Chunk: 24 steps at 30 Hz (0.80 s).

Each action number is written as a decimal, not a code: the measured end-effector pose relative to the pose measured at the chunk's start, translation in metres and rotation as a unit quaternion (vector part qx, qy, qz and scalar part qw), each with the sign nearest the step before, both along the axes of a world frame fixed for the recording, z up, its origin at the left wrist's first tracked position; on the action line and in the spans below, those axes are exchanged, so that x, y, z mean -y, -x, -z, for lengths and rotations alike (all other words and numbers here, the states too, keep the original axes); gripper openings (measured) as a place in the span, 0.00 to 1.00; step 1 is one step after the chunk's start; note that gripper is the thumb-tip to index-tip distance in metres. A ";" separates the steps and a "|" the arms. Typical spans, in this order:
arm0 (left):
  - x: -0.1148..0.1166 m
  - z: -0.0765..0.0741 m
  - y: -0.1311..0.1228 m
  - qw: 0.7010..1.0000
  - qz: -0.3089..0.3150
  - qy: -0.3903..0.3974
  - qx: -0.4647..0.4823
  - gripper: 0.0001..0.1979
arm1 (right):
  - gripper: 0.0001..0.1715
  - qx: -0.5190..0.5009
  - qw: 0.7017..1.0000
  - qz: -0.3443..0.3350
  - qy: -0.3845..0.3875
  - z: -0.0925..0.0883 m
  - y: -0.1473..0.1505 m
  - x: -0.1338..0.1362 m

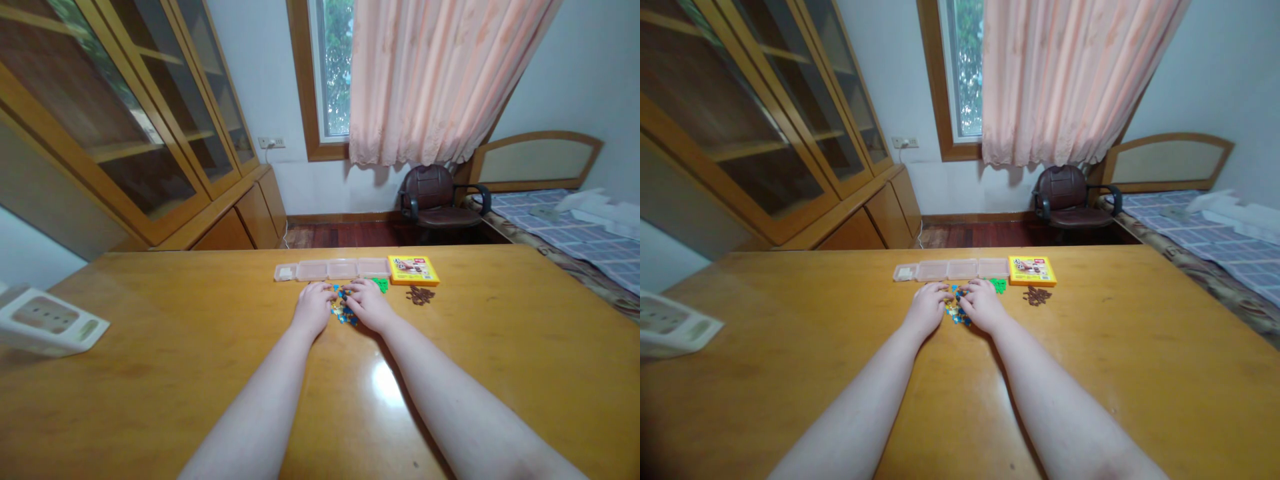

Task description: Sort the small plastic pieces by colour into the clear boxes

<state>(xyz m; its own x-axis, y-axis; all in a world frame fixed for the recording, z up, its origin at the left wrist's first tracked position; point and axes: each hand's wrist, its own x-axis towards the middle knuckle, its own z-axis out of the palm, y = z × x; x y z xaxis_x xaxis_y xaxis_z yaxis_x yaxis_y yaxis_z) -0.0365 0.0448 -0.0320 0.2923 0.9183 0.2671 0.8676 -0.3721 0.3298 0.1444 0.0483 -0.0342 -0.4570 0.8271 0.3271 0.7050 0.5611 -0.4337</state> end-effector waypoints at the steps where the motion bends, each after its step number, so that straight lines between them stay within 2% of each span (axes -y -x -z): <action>1: 0.000 0.000 0.001 1.000 0.000 -0.002 0.007 0.15 | 0.18 0.005 1.000 0.000 0.003 -0.001 0.000 0.000; 4: 0.000 0.000 0.001 1.000 0.016 -0.006 0.011 0.15 | 0.19 0.007 1.000 0.021 0.010 -0.001 0.000 0.000; 8: 0.000 0.004 -0.001 0.997 0.075 -0.002 -0.006 0.15 | 0.19 -0.030 0.997 0.074 0.003 0.001 -0.001 -0.002; 12: 0.000 0.006 -0.001 0.995 0.094 0.008 -0.024 0.14 | 0.21 -0.040 0.996 0.076 0.000 0.001 -0.002 -0.002; 15: -0.002 0.006 0.002 0.997 0.071 0.013 -0.036 0.15 | 0.20 -0.012 0.999 0.049 0.010 0.001 -0.001 -0.002; 18: -0.003 0.004 0.004 0.999 0.011 0.018 -0.043 0.15 | 0.19 0.006 0.999 0.037 0.012 0.002 -0.001 -0.003; 21: -0.003 0.004 0.006 0.999 -0.026 0.014 -0.029 0.15 | 0.20 -0.003 0.997 0.080 0.003 0.003 -0.001 -0.004; 24: -0.002 0.003 0.004 1.000 -0.001 -0.001 -0.009 0.16 | 0.21 -0.024 0.992 0.120 -0.001 0.002 -0.002 -0.004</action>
